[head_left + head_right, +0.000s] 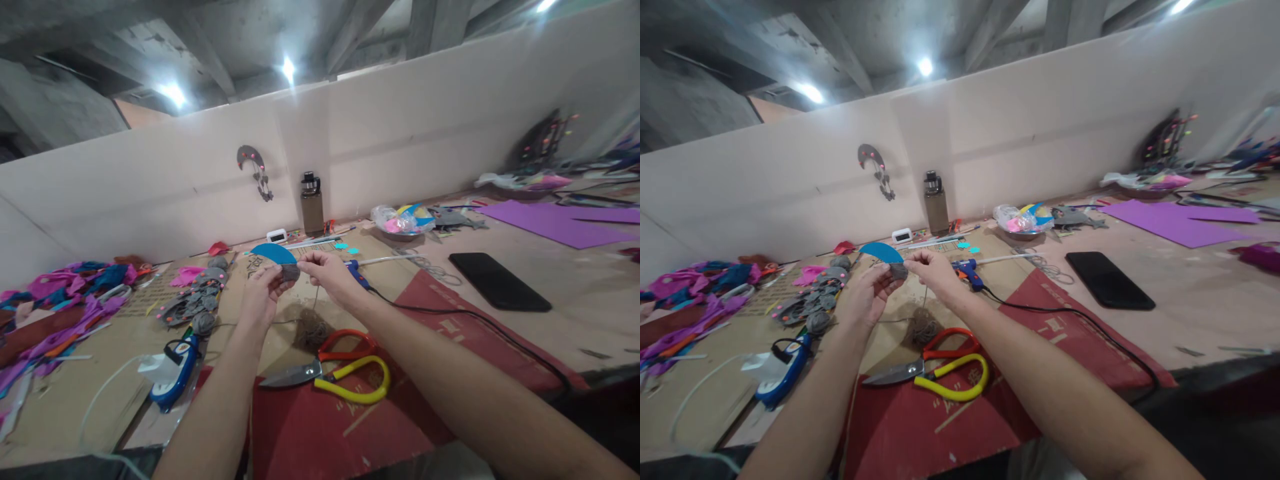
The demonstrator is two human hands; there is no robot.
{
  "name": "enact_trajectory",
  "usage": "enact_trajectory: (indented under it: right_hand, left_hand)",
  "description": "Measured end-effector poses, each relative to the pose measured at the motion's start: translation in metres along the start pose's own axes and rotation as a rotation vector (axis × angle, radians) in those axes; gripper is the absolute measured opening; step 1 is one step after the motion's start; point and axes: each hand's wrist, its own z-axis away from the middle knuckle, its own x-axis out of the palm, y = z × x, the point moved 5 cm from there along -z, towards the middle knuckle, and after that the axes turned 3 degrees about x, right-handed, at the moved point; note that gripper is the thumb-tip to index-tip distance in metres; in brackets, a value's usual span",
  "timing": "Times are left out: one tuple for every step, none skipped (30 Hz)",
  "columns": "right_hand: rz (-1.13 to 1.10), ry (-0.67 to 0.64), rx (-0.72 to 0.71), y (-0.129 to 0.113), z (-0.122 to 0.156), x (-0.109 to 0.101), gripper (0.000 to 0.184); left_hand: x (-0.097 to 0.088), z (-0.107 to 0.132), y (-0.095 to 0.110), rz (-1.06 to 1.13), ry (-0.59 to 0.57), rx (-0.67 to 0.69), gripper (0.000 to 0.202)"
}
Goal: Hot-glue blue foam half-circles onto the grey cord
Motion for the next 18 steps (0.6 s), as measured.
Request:
enact_trajectory:
  right_hand:
    - [0.019,0.006,-0.003,0.000,0.000,-0.001,0.023]
    - [0.035,0.011,-0.003,0.000,0.000,-0.001,0.023]
    - [0.046,0.011,0.001,0.000,0.000,-0.001,0.023]
    - [0.046,0.008,0.009,-0.001,0.001,-0.001,0.023]
    - [0.032,-0.002,0.022,-0.001,0.001,0.000,0.023]
    - [0.003,-0.020,0.037,-0.002,0.002,0.001,0.023]
    - [-0.039,-0.047,0.056,-0.003,0.003,0.003,0.025]
    - [-0.090,-0.083,0.076,-0.004,0.004,0.005,0.027]
    - [-0.143,-0.127,0.096,-0.004,0.006,0.008,0.028]
    - [-0.191,-0.176,0.116,-0.005,0.007,0.010,0.029]
    - [-0.228,-0.224,0.134,-0.005,0.008,0.013,0.029]
    - [-0.255,-0.259,0.149,-0.005,0.009,0.015,0.029]
    - [-0.270,-0.280,0.160,-0.004,0.010,0.016,0.029]
    - [-0.277,-0.287,0.165,-0.004,0.011,0.016,0.029]
    - [-0.279,-0.283,0.167,-0.003,0.011,0.016,0.030]
    - [-0.281,-0.274,0.166,-0.003,0.011,0.015,0.031]
    - [-0.282,-0.267,0.165,-0.003,0.011,0.015,0.031]
    - [-0.285,-0.265,0.166,-0.003,0.012,0.015,0.032]
  left_hand:
    - [0.000,0.000,0.000,0.001,-0.002,0.000,0.020]
    - [0.000,0.000,-0.001,0.005,-0.003,-0.002,0.020]
    - [0.000,0.000,-0.001,0.010,-0.009,-0.008,0.019]
    - [0.000,-0.001,-0.001,0.018,-0.020,-0.018,0.019]
    - [0.001,-0.001,-0.001,0.030,-0.036,-0.030,0.018]
    - [0.002,-0.001,-0.001,0.050,-0.059,-0.044,0.017]
    - [0.004,-0.001,-0.001,0.074,-0.087,-0.061,0.015]
    - [0.006,0.000,-0.002,0.100,-0.119,-0.079,0.014]
    - [0.007,0.000,-0.002,0.127,-0.148,-0.100,0.013]
    - [0.008,0.000,-0.002,0.152,-0.172,-0.121,0.012]
    - [0.008,0.000,-0.003,0.171,-0.188,-0.146,0.012]
    - [0.008,0.001,-0.004,0.186,-0.193,-0.169,0.012]
    - [0.007,0.001,-0.005,0.195,-0.188,-0.190,0.012]
    - [0.006,0.001,-0.006,0.198,-0.178,-0.207,0.013]
    - [0.006,0.001,-0.007,0.197,-0.168,-0.222,0.014]
    - [0.005,0.001,-0.008,0.195,-0.163,-0.235,0.015]
    - [0.005,0.002,-0.008,0.194,-0.164,-0.247,0.015]
    - [0.006,0.002,-0.009,0.197,-0.170,-0.259,0.015]
